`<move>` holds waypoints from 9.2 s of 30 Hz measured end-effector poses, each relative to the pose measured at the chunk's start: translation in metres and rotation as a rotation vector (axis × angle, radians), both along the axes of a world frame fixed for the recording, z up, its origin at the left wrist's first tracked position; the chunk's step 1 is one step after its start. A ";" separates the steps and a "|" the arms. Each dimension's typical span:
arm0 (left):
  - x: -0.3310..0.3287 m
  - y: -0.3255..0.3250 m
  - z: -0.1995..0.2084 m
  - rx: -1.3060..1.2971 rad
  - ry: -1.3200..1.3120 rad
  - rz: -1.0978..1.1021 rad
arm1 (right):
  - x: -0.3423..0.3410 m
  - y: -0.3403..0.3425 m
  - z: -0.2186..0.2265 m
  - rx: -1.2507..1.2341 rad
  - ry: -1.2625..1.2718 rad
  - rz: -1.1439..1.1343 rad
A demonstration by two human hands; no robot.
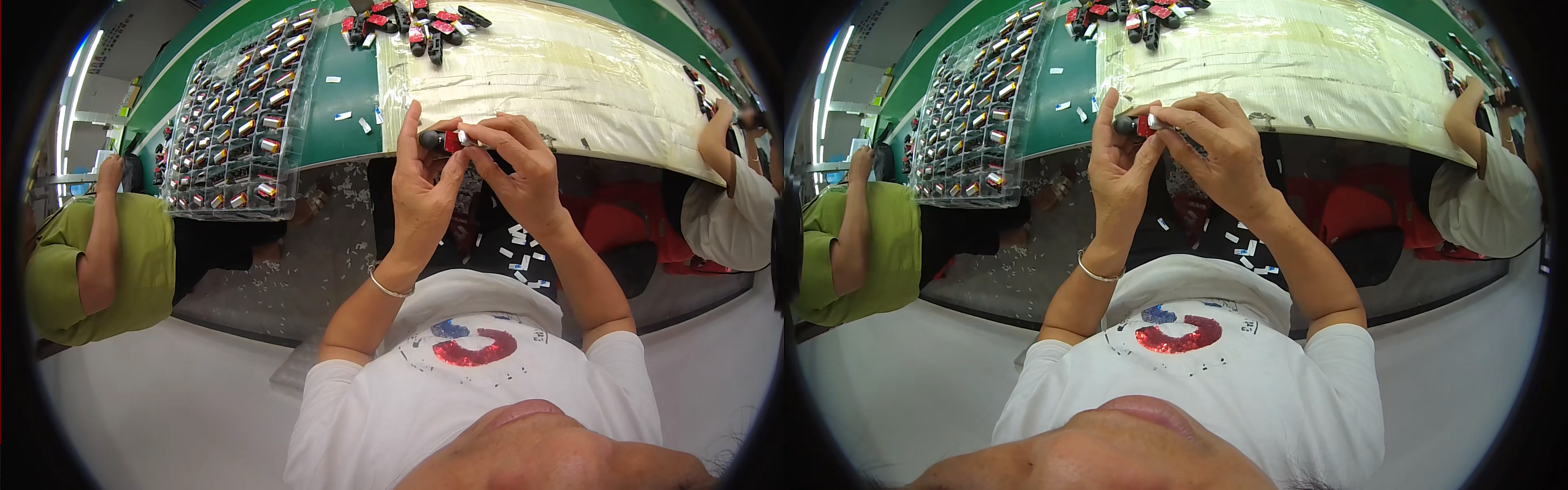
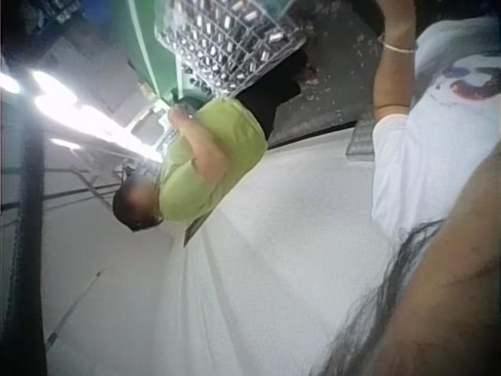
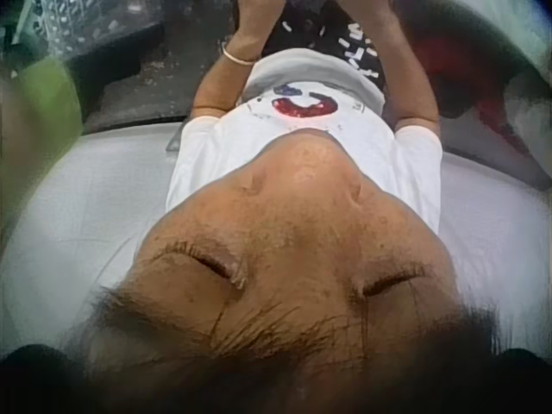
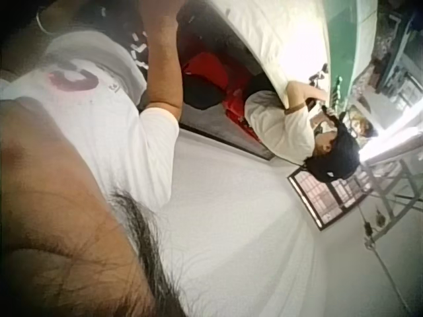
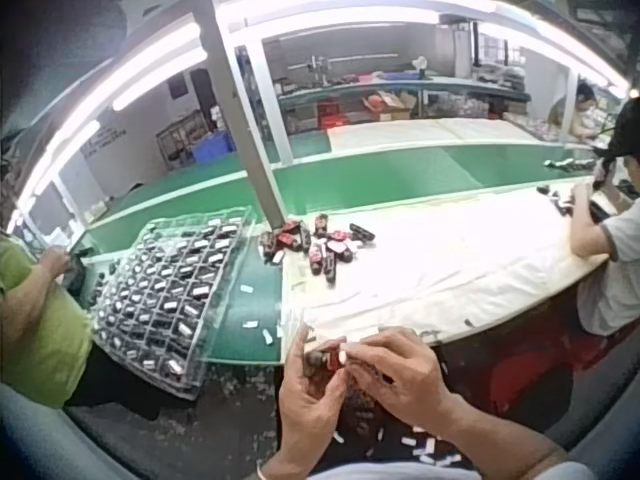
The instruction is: Assembling small plastic key fob housings by attaching red internal components and organizing them in a storage tray.
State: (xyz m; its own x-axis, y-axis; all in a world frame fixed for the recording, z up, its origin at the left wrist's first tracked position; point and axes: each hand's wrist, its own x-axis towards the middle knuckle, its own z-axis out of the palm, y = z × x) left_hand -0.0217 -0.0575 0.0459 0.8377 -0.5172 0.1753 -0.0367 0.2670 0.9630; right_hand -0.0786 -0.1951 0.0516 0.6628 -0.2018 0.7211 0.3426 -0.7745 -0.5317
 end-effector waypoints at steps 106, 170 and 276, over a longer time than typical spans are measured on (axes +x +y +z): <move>0.491 0.114 -0.021 0.782 -0.727 0.615 | 0.141 -0.148 -0.047 0.117 0.226 -0.242; 0.099 -0.084 -0.041 -0.004 0.451 -0.296 | 0.049 -0.043 -0.037 0.828 0.082 0.137; 0.021 0.009 0.008 0.056 0.035 -0.066 | 0.009 -0.018 0.011 -0.084 0.095 0.121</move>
State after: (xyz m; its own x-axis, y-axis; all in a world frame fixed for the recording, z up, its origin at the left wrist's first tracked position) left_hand -0.0008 -0.0486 0.0535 0.8064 -0.5799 0.1160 0.0130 0.2134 0.9769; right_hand -0.0692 -0.2133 0.0623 0.7444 -0.0582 0.6652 0.3876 -0.7735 -0.5014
